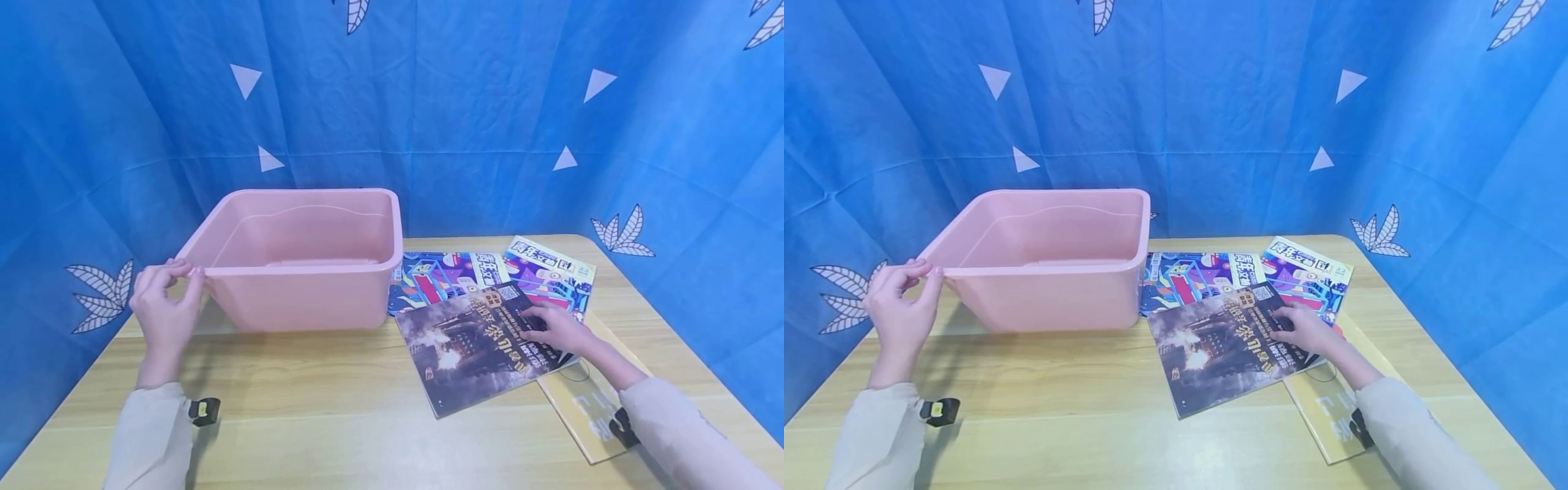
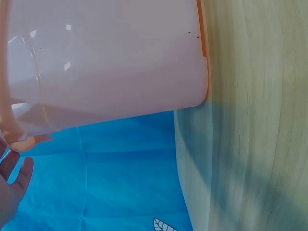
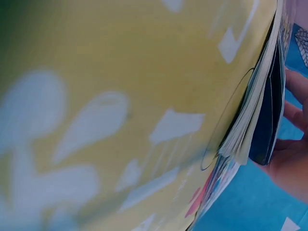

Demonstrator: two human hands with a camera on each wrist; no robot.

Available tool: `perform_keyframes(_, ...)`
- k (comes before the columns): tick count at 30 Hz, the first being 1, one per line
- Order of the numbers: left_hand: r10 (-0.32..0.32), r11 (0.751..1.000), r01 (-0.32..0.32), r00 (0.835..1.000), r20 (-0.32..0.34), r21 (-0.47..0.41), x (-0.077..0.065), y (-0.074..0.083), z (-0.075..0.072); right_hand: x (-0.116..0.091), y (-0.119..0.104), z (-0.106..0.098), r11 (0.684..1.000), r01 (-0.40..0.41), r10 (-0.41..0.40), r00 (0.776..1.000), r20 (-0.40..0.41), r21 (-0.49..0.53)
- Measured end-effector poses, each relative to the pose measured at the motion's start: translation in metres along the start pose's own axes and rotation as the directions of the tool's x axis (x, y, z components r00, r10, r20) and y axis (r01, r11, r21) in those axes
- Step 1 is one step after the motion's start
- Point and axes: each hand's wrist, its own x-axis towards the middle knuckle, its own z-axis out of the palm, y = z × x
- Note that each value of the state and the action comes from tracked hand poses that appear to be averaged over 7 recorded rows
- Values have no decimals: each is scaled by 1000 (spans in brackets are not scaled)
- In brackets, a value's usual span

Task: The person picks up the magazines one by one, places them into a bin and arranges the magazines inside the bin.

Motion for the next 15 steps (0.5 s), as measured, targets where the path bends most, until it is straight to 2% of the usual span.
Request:
perform_keyframes(6,1,1000,-1,1000,29,8,1,3,-1,8,-1,0,1000,-31,31,999,21,2)
perform_keyframes(15,3,1000,-3,1000,1,-9,0,4,0,18,-7,2,995,-88,89,996,24,-41)
